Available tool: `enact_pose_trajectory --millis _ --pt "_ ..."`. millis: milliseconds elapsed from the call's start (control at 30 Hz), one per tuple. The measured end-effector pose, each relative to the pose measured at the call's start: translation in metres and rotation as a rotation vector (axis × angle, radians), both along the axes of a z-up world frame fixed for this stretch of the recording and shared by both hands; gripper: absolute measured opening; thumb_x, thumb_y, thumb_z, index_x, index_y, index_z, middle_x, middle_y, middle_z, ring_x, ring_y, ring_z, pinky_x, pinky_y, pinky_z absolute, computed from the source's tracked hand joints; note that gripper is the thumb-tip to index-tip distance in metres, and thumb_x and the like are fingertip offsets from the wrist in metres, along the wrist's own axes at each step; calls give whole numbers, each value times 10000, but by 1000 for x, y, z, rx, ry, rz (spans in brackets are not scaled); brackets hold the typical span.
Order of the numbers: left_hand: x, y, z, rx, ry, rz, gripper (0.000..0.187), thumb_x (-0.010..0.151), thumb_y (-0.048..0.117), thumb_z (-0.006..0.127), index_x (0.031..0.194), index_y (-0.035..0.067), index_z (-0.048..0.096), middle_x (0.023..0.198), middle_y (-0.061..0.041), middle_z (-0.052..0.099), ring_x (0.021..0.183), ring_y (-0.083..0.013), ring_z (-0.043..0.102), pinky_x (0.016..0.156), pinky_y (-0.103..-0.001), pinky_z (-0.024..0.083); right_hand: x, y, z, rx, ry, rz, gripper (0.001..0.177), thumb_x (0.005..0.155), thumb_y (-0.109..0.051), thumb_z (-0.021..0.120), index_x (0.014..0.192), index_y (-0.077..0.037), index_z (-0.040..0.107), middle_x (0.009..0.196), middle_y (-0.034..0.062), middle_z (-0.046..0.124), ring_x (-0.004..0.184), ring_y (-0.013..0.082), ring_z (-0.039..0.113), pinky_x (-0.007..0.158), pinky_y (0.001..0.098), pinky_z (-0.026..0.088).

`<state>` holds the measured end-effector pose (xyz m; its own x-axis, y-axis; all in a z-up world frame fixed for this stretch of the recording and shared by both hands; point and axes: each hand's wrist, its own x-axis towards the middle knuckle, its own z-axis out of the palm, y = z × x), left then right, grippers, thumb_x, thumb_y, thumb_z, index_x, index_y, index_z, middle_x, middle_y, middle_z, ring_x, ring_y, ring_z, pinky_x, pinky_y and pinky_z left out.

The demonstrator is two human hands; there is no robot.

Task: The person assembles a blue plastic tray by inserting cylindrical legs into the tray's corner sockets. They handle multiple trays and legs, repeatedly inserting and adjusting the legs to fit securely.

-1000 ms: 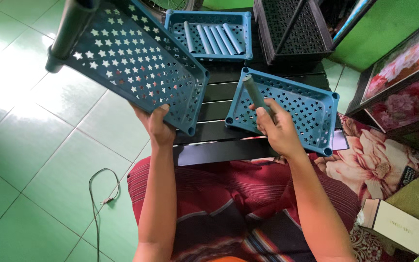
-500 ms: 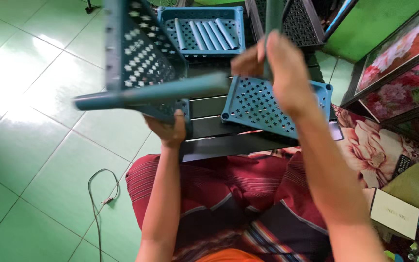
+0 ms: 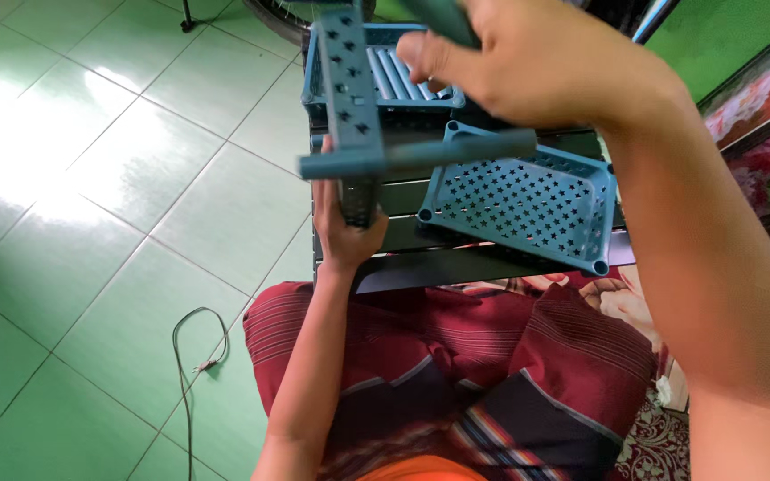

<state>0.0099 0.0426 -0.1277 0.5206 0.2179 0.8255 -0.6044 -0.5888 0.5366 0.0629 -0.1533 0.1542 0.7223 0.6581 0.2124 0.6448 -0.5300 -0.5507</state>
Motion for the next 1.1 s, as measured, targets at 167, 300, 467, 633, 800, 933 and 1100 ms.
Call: enact_pose_trajectory --millis 167,300,467,633,800,933,1100 --pt "-2 2 9 155 -82 -113 1076 728 96 818 1630 217 244 1630 -249 343 1501 -494 401 1257 -558 385 28 6 -18 384 462 17 359 989 -347 657 1214 -80 572 1038 56 760 882 148 786 758 312 646" --pt "-4 5 0 249 -108 -145 1061 809 182 806 1668 280 192 1684 -228 299 1538 -465 354 1282 -547 356 26 7 -39 470 371 45 339 954 -110 776 1079 -32 470 955 42 590 898 185 753 718 354 652" --pt "-7 28 -4 28 -72 -305 930 889 520 592 1658 152 221 1669 -238 303 1564 -417 301 1311 -558 229 10 7 -50 542 369 -14 294 971 -55 770 1002 -63 477 916 31 629 826 155 726 643 331 654" --pt "7 57 57 -410 -21 -352 732 1029 517 533 1573 50 384 1532 -201 492 1516 -338 443 1311 -505 315 -16 6 -65 634 375 -13 282 958 -66 773 993 -80 494 888 -14 598 794 110 716 639 300 658" --pt "24 57 152 -180 143 -604 778 1033 505 729 1565 136 296 1557 -196 480 1497 -272 486 1265 -459 426 -41 9 -68 646 227 33 318 998 -68 815 1024 -64 497 893 -20 548 816 64 609 680 282 591" --pt "18 23 185 -159 254 -719 709 1000 275 858 1485 59 388 1387 -164 626 1278 -202 645 1145 -370 530 -59 15 -66 690 347 16 282 943 -85 780 1049 -87 519 881 -35 497 794 49 629 673 273 658" --pt "7 11 186 -370 396 -807 378 985 170 821 1251 -24 635 1079 -53 678 954 -97 616 862 -261 517 -67 15 -65 726 390 53 309 943 -88 776 998 -71 472 924 -30 514 826 63 666 685 283 673"
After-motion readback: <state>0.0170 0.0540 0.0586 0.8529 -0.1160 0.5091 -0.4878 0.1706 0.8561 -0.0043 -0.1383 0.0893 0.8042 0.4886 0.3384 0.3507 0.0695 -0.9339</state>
